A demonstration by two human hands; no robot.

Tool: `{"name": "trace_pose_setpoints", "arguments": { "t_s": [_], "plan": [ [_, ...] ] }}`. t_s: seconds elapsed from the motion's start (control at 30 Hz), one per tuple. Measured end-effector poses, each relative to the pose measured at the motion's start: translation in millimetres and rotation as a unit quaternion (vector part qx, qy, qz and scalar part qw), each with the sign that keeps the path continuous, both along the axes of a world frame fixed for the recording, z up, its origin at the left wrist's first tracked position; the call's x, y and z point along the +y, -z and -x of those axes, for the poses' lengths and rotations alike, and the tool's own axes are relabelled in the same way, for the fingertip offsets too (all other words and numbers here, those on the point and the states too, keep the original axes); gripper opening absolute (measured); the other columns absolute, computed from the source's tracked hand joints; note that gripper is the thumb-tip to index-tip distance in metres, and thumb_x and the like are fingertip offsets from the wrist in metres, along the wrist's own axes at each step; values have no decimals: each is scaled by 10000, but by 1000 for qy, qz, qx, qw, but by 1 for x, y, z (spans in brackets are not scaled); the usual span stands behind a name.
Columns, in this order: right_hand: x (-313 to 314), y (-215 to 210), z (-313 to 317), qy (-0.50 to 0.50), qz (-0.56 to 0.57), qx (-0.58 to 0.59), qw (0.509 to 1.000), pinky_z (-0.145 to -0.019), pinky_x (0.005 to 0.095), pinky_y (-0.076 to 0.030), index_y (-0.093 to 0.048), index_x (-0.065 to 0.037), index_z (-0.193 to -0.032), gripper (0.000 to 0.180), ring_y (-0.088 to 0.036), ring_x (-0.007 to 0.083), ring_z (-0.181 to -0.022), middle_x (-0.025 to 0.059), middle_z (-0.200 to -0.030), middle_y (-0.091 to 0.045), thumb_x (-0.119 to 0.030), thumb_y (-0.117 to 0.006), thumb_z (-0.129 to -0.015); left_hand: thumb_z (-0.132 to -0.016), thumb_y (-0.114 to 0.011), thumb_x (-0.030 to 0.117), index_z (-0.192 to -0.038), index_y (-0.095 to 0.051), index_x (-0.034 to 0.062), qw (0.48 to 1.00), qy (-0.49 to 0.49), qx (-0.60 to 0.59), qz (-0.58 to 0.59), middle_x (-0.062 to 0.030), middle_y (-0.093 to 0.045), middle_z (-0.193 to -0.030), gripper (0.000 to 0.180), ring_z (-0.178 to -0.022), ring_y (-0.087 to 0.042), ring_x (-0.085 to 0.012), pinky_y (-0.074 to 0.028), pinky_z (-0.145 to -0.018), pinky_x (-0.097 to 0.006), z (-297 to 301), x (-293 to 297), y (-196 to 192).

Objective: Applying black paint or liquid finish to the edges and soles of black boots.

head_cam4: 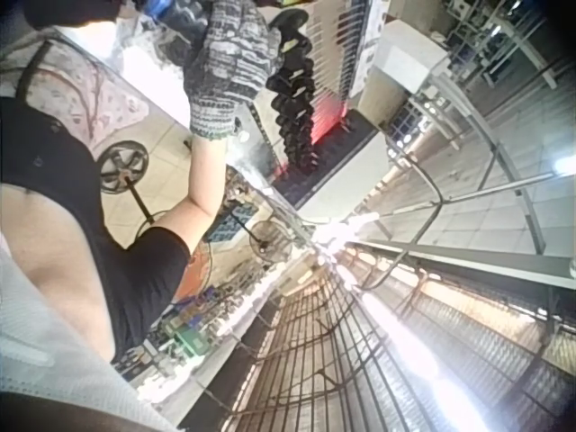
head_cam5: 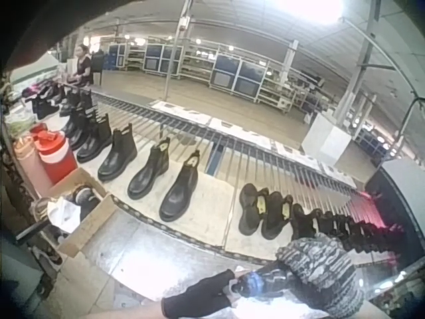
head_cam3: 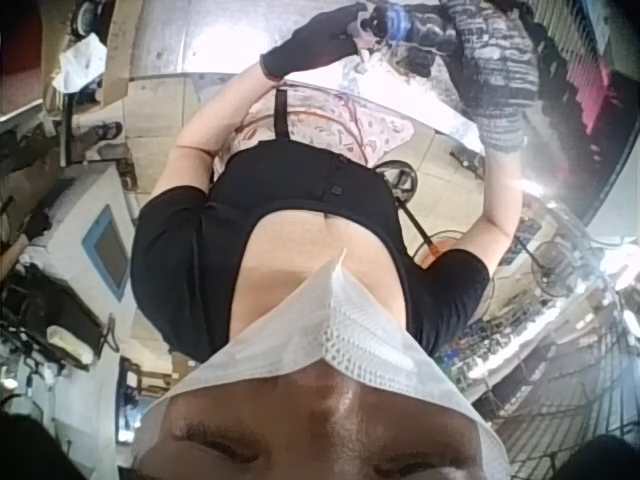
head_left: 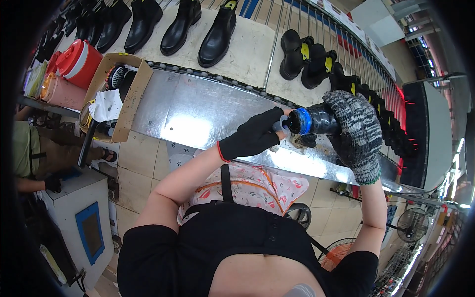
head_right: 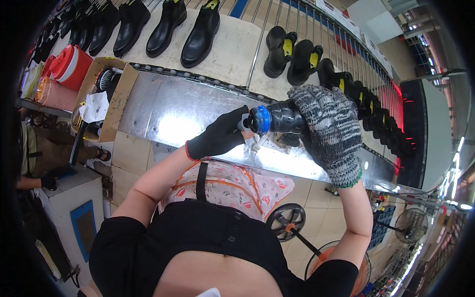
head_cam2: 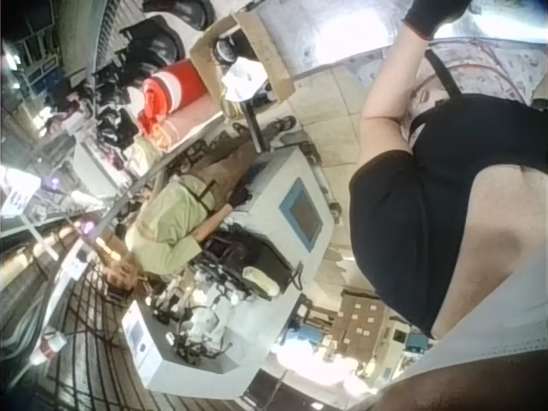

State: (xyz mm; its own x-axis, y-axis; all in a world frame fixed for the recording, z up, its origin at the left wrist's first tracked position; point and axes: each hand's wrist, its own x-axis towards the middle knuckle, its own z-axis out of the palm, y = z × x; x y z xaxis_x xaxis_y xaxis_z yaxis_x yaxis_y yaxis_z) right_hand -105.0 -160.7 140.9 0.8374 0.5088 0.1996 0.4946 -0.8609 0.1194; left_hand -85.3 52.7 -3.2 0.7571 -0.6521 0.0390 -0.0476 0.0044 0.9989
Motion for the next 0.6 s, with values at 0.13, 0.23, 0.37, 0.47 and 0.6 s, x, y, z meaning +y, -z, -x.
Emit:
{"name": "trace_pose_setpoints", "arguments": {
  "t_s": [0.13, 0.23, 0.37, 0.47, 0.6],
  "plan": [
    [0, 0, 1, 0, 3, -6, 1000, -972, 471, -366, -582, -138, -1159, 483, -554, 285, -1057, 110, -1105, -597, -118, -668, -684, -845, -629, 175, -1281, -413, -37, 1000, 8, 9, -17, -149, -604, -1031, 531, -910, -583, -194, -462, -808, -310, 0, 0, -2],
    [0, -1, 0, -1, 6, -1, 1000, -968, 470, -367, -581, -139, -1161, 484, -554, 286, -1056, 110, -1098, -597, -115, -666, -685, -847, -623, 167, -1270, -427, -22, 1000, 1, -1, -10, -140, -605, -1011, 503, -895, -582, -192, -462, -800, -308, 0, 1, -3],
    [0, 0, 0, -2, 3, -6, 1000, -965, 467, -370, -584, -140, -1159, 482, -557, 286, -1049, 108, -1090, -599, -114, -668, -685, -847, -616, 156, -1254, -444, -3, 1000, 23, 0, 2, -123, -603, -981, 469, -872, -575, -181, -460, -790, -305, -2, 0, 0],
    [0, 0, -1, 0, 0, -4, 1000, -959, 464, -373, -587, -140, -1155, 480, -559, 285, -1045, 106, -1085, -601, -115, -671, -684, -847, -610, 147, -1211, -468, 5, 1000, 16, 9, 24, -107, -596, -951, 416, -846, -564, -171, -457, -770, -304, 0, -1, 2],
    [0, 0, -1, -6, 0, -18, 1000, -943, 458, -380, -589, -140, -1150, 477, -564, 284, -1036, 103, -1076, -604, -118, -675, -681, -848, -603, 139, -1204, -475, 13, 1000, 6, 7, 29, -97, -593, -955, 398, -846, -555, -162, -452, -761, -297, 0, -2, 3]
  ]
}}
